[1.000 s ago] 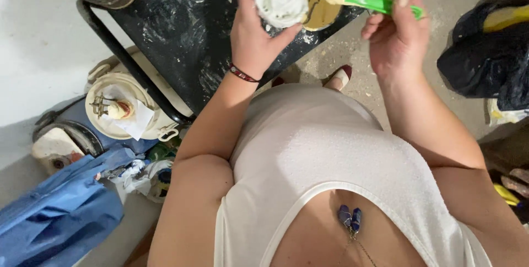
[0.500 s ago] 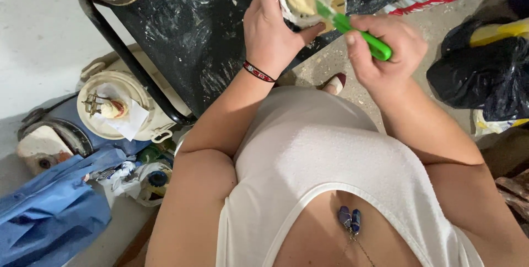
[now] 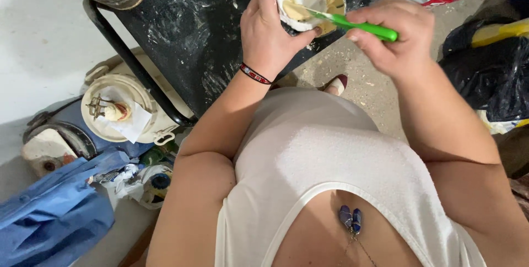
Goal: Filling dental impression molds with yellow plaster material using a spatula
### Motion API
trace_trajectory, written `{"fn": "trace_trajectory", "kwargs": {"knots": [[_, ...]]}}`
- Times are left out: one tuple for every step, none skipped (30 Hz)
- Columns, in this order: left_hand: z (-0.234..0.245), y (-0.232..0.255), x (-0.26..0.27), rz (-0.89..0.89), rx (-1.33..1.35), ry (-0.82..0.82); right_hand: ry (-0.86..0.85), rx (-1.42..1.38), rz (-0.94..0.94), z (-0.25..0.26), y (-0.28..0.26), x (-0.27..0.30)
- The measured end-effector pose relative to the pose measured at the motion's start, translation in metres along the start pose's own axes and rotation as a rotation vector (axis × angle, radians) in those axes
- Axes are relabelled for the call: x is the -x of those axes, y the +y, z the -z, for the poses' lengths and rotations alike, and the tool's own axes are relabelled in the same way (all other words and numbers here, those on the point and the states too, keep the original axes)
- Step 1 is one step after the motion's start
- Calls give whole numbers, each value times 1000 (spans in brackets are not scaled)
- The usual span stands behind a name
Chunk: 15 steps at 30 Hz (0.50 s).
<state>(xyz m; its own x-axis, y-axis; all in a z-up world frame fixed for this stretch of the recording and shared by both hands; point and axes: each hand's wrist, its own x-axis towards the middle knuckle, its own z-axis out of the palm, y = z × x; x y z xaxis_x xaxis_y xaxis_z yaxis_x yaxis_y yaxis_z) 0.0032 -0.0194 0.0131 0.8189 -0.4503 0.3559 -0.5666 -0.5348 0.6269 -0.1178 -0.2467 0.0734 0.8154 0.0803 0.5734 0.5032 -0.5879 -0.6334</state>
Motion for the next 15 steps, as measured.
{"fn": "trace_trajectory", "kwargs": {"knots": [[0, -1, -2, 8, -12, -9, -69, -33, -3, 5, 3, -3], [1, -1, -2, 3, -12, -9, -65, -32, -1, 9, 6, -3], [1, -1, -1, -14, -8, -15, -108, -88, -2, 12, 10, -2], [1, -1, 0, -31, -4, -20, -151, -145, -2, 16, 14, -1], [3, -1, 1, -32, -4, -28, -147, -146, -8, 19, 15, 0], [4, 0, 2, -33, -1, -33, -146, -161, 6, 21, 15, 1], [5, 0, -1, -37, 0, -28, -146, -173, 31, 25, 19, -2], [5, -1, -2, -41, -1, -25, -144, -171, 35, 25, 25, -1], [6, 0, -1, -54, 14, -23, -178, -210, 26, 25, 30, 3], [6, 0, 0, -66, 28, -21, -213, -250, 17, 25, 34, 7], [6, 0, 1, -69, 28, -22, -210, -249, 17, 27, 32, 9], [6, 1, 1, -60, 51, -41, -186, -268, 7, 30, 30, 10], [7, 2, 1, -50, 72, -58, -164, -288, -1, 32, 29, 9], [6, -1, -2, -52, 71, -57, -162, -288, 1, 34, 28, 5], [4, -3, -1, -73, 60, -43, -162, -235, 13, 35, 25, 4]]}}
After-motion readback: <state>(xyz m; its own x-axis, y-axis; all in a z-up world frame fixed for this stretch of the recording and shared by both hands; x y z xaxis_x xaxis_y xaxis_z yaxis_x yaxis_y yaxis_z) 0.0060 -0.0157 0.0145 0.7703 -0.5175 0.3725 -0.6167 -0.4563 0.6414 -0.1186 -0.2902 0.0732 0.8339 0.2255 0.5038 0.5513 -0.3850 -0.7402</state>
